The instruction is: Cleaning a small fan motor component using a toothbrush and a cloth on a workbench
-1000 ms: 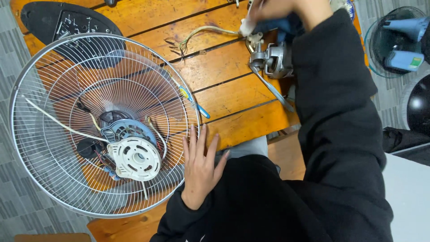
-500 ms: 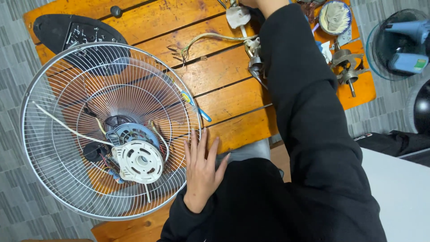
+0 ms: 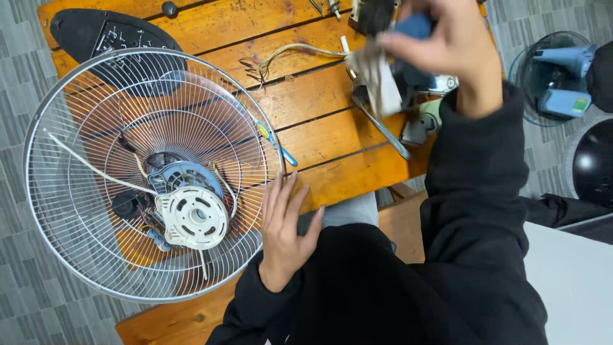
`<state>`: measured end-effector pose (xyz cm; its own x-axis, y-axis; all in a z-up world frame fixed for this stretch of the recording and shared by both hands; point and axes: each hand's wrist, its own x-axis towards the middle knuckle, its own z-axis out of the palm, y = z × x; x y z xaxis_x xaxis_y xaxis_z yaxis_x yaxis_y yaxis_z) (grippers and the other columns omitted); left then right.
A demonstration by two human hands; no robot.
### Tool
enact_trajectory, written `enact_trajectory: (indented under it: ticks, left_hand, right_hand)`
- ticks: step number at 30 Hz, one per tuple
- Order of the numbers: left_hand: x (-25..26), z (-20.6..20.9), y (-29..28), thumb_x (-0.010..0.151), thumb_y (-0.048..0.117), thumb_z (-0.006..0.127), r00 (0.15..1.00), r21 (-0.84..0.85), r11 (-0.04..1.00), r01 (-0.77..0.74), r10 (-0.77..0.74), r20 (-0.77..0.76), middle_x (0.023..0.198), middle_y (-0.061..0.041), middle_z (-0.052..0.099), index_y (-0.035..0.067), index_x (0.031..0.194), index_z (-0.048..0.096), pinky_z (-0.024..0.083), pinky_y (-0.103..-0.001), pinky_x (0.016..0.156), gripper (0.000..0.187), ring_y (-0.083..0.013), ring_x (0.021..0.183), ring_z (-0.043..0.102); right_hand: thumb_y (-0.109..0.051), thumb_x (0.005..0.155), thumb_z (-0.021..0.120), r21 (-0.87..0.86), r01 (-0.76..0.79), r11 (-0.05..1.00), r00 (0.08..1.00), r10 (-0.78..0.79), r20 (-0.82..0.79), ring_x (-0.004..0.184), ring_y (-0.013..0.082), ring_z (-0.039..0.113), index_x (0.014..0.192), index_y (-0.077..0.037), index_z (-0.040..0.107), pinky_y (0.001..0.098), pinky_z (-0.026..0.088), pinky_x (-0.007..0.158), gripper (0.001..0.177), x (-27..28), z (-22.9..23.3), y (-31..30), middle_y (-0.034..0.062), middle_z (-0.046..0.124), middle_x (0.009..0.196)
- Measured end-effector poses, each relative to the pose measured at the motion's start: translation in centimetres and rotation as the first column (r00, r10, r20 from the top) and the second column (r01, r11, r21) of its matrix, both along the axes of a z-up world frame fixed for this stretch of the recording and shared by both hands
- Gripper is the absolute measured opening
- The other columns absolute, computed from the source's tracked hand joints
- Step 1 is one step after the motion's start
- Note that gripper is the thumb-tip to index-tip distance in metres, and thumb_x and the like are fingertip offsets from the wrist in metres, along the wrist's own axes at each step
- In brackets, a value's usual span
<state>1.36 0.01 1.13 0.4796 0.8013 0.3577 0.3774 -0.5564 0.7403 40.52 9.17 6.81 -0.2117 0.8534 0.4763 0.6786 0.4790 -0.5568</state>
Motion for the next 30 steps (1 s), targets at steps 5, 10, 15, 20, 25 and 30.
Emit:
enact_trajectory:
  ticks: [5, 10, 15, 20, 25, 30]
  left_hand:
    - [0.8, 1.7, 0.5, 0.089, 0.016, 0.075, 0.949, -0.273, 0.954, 0.119, -0.029, 0.313, 0.136, -0.022, 0.063, -0.002, 0.140, 0.054, 0.047, -0.051, 0.109, 0.058, -0.0424, 0.131, 0.059]
    - [1.2, 1.9, 1.4, 0.095, 0.027, 0.071, 0.797, -0.463, 0.816, 0.347, 0.004, 0.605, 0.135, -0.020, 0.062, 0.003, 0.161, 0.023, 0.055, -0.032, 0.089, 0.086, -0.0215, 0.112, 0.063]
    - [2.0, -2.2, 2.0, 0.103, 0.030, 0.056, 0.645, -0.569, 0.683, 0.457, 0.186, 0.741, 0.110, -0.020, 0.068, 0.002, 0.146, 0.047, 0.058, -0.025, 0.062, 0.051, -0.0172, 0.077, 0.070]
    - [2.4, -4.4, 1.8, 0.109, 0.037, 0.042, 0.501, -0.601, 0.589, 0.540, 0.348, 0.792, 0.100, -0.021, 0.067, 0.002, 0.139, 0.048, 0.061, -0.027, 0.057, 0.047, -0.0234, 0.080, 0.075]
    - [1.8, -3.9, 2.3, 0.109, 0.050, 0.034, 0.456, -0.662, 0.585, 0.469, 0.482, 0.748, 0.080, -0.021, 0.071, 0.004, 0.110, 0.065, 0.059, -0.030, 0.062, 0.055, -0.0241, 0.073, 0.074]
    - [-0.6, -3.5, 2.3, 0.107, 0.051, 0.039, 0.404, -0.663, 0.557, 0.500, 0.527, 0.748, 0.095, -0.019, 0.071, 0.008, 0.127, 0.059, 0.059, -0.035, 0.067, 0.051, -0.0268, 0.079, 0.073]
  right_hand:
    - [-0.013, 0.092, 0.088, -0.115, -0.135, 0.984, 0.991, 0.137, 0.008, 0.067, 0.0357, 0.068, 0.132, 0.006, 0.071, 0.0414, 0.052, 0.065, 0.048, -8.8, 5.6, -5.2, 0.0145, 0.071, 0.081]
    - [-0.014, 0.095, 0.074, -0.060, -0.369, 0.927, 0.928, 0.371, 0.028, 0.052, 0.0219, 0.068, 0.128, -0.001, 0.072, 0.0316, 0.052, 0.047, 0.035, -15.4, 4.1, -7.2, 0.0090, 0.077, 0.090]
    - [-0.018, 0.099, 0.072, -0.063, -0.347, 0.936, 0.936, 0.350, 0.043, 0.064, 0.0293, 0.072, 0.131, -0.002, 0.069, 0.0361, 0.054, 0.053, 0.036, -17.4, 3.3, -7.9, 0.0093, 0.073, 0.086]
    - [-0.021, 0.097, 0.077, -0.084, -0.199, 0.976, 0.972, 0.208, 0.109, 0.072, 0.0312, 0.074, 0.134, -0.001, 0.067, 0.0395, 0.056, 0.056, 0.044, -17.6, 2.1, -9.0, 0.0111, 0.075, 0.090]
    - [-0.033, 0.103, 0.070, -0.045, 0.086, 0.995, 0.941, -0.066, 0.332, 0.082, 0.0292, 0.076, 0.131, -0.007, 0.072, 0.0410, 0.058, 0.066, 0.038, -14.0, -2.1, -8.5, 0.0103, 0.079, 0.100]
    - [-0.038, 0.107, 0.067, -0.038, 0.248, 0.968, 0.792, -0.180, 0.583, 0.079, 0.0249, 0.070, 0.107, -0.014, 0.070, 0.0381, 0.053, 0.054, 0.024, -12.7, -7.0, -7.4, 0.0031, 0.068, 0.086]
